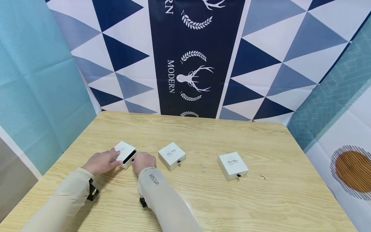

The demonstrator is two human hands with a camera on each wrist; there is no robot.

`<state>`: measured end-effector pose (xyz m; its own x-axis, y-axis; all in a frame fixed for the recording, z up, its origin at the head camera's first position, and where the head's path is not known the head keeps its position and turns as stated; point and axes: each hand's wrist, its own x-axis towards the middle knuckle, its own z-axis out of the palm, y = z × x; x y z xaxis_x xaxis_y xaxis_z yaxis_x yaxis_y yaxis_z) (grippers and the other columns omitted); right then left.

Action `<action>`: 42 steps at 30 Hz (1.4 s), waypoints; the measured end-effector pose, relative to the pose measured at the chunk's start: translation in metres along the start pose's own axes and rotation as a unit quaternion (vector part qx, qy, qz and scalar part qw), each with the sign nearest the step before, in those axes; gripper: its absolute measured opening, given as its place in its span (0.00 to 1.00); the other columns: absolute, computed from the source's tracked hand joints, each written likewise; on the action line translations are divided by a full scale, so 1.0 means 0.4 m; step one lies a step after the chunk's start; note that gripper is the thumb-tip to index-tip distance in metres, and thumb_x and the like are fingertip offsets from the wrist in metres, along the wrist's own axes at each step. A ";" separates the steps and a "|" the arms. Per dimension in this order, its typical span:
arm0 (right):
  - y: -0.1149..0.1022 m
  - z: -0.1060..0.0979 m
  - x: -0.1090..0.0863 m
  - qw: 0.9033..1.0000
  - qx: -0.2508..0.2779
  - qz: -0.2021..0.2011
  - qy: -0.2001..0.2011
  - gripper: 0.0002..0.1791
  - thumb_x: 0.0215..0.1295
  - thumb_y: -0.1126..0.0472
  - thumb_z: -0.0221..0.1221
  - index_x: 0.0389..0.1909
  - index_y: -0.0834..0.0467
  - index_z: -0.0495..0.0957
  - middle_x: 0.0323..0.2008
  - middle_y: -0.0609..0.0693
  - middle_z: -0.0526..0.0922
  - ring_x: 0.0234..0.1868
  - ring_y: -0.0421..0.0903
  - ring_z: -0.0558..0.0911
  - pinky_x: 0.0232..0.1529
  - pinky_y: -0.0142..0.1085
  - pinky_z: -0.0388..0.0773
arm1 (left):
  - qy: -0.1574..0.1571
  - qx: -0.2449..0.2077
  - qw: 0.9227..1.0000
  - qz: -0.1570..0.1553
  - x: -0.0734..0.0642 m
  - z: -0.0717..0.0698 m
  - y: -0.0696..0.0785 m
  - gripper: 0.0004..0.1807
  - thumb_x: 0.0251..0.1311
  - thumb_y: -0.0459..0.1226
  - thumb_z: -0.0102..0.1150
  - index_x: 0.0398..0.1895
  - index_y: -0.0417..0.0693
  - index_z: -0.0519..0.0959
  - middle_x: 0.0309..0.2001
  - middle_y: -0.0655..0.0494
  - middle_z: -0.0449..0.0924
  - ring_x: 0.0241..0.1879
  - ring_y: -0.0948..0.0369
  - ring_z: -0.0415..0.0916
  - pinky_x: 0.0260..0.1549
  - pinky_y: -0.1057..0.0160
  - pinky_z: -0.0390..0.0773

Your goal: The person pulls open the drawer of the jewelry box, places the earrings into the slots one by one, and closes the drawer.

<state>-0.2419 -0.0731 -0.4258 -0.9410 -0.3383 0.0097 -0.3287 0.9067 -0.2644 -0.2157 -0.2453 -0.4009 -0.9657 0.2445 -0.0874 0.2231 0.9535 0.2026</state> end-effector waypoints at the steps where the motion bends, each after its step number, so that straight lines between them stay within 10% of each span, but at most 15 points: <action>1: 0.001 0.000 0.000 1.000 0.000 -0.003 0.002 0.24 0.63 0.52 0.60 0.08 0.50 0.70 0.12 0.40 0.70 0.16 0.38 0.68 0.18 0.33 0.63 | 0.001 0.000 1.000 0.000 0.000 0.001 0.000 0.29 0.65 0.47 0.56 0.62 0.34 0.71 0.61 0.27 0.66 0.60 0.38 0.67 0.52 0.32 0.63; 42: -0.014 -0.011 -0.023 0.999 0.021 -0.038 -0.007 0.25 0.61 0.55 0.61 0.06 0.50 0.65 0.10 0.39 0.64 0.14 0.36 0.65 0.16 0.30 0.60 | -0.025 -0.057 0.998 0.004 -0.009 -0.032 -0.031 0.31 0.61 0.45 0.59 0.61 0.31 0.70 0.63 0.23 0.60 0.58 0.32 0.65 0.50 0.38 0.69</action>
<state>-0.2317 -0.0740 -0.4200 -0.9121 -0.4095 0.0185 -0.3954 0.8668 -0.3038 -0.2167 -0.2602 -0.3906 -0.9554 0.2636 -0.1333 0.2117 0.9257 0.3135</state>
